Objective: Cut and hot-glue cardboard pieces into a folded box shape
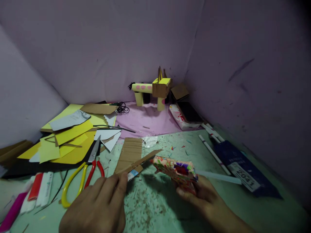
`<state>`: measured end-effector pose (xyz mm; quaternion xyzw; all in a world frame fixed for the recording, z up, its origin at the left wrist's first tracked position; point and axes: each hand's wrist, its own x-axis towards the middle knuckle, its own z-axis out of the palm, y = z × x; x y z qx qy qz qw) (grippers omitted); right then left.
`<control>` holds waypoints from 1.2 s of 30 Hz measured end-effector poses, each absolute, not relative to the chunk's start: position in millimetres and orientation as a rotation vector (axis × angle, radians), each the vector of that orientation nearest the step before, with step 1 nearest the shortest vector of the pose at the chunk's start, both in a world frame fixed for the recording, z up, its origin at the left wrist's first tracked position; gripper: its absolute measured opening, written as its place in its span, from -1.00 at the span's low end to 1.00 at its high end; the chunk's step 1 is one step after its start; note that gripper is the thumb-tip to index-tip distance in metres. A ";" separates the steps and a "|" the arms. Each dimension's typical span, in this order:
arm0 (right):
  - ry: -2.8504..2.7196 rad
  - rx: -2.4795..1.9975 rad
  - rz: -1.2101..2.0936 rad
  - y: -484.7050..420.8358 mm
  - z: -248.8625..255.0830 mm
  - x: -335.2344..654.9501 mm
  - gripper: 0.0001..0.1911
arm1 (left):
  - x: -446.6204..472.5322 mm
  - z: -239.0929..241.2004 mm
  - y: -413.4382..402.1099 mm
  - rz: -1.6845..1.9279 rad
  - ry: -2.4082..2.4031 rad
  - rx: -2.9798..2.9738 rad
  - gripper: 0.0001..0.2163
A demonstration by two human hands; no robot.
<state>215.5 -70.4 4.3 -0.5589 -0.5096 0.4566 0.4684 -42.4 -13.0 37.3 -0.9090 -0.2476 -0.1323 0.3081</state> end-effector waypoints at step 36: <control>-1.137 -1.553 1.043 -74.7 -9.9 224.4 -0.84 | -44.0 25.0 -17.3 -0.376 -0.722 -2.426 -0.63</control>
